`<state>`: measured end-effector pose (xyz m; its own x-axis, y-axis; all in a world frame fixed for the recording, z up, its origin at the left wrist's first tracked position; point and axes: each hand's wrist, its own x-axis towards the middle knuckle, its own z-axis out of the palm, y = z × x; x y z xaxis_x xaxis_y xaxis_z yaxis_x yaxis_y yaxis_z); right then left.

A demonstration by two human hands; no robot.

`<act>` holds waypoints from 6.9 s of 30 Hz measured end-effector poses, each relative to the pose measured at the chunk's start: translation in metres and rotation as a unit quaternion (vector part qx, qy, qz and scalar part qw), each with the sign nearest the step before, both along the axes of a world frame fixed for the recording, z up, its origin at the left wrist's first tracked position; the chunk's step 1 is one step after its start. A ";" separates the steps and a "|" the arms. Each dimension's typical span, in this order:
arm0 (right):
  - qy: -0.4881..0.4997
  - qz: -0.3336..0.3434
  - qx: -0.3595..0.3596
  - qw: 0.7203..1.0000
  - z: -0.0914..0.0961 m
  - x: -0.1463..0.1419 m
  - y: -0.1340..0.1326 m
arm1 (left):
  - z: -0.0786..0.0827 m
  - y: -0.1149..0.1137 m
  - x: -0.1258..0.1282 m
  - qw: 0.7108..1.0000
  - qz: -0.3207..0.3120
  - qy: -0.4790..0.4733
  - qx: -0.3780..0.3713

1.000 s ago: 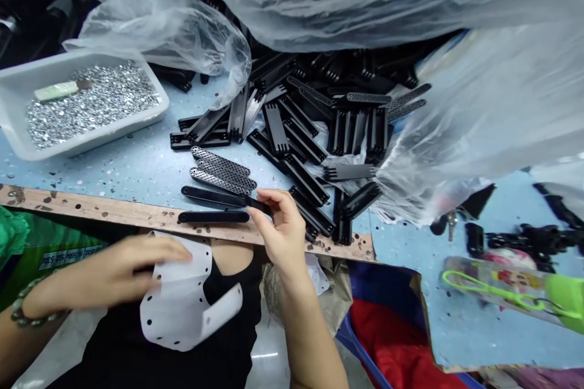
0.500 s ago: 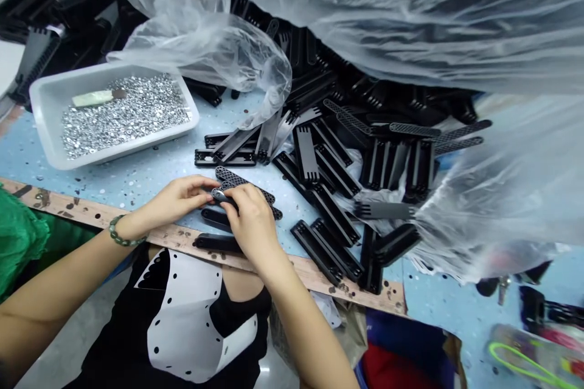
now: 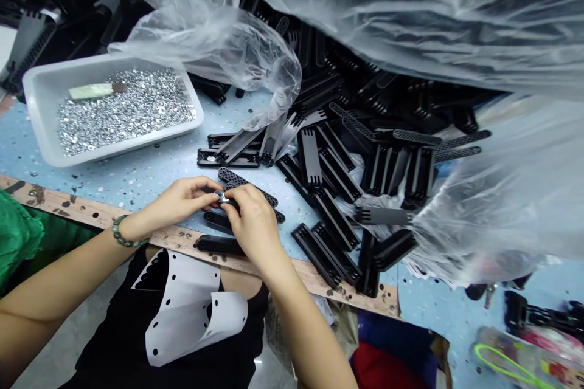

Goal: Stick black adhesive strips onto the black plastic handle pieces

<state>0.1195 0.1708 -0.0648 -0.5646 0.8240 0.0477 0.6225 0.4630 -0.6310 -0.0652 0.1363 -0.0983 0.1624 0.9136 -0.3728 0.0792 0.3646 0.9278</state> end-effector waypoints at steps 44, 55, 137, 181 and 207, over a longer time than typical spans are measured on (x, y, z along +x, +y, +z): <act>0.127 -0.228 -0.103 0.960 -0.007 0.113 -0.044 | 0.031 -0.024 0.002 0.951 -0.001 0.276 0.138; 0.003 -0.121 0.040 0.992 0.000 0.088 -0.058 | 0.027 -0.052 0.008 0.969 -0.053 0.227 0.087; 0.241 -0.255 -0.224 0.909 -0.009 0.070 -0.057 | 0.018 -0.050 -0.005 0.994 -0.078 0.077 0.020; -0.018 -0.133 0.052 0.990 0.006 0.086 -0.043 | 0.022 -0.052 -0.001 0.975 -0.080 0.192 0.073; 0.003 0.120 -0.149 0.981 0.031 0.101 -0.100 | 0.087 -0.086 -0.028 0.937 -0.199 0.184 0.221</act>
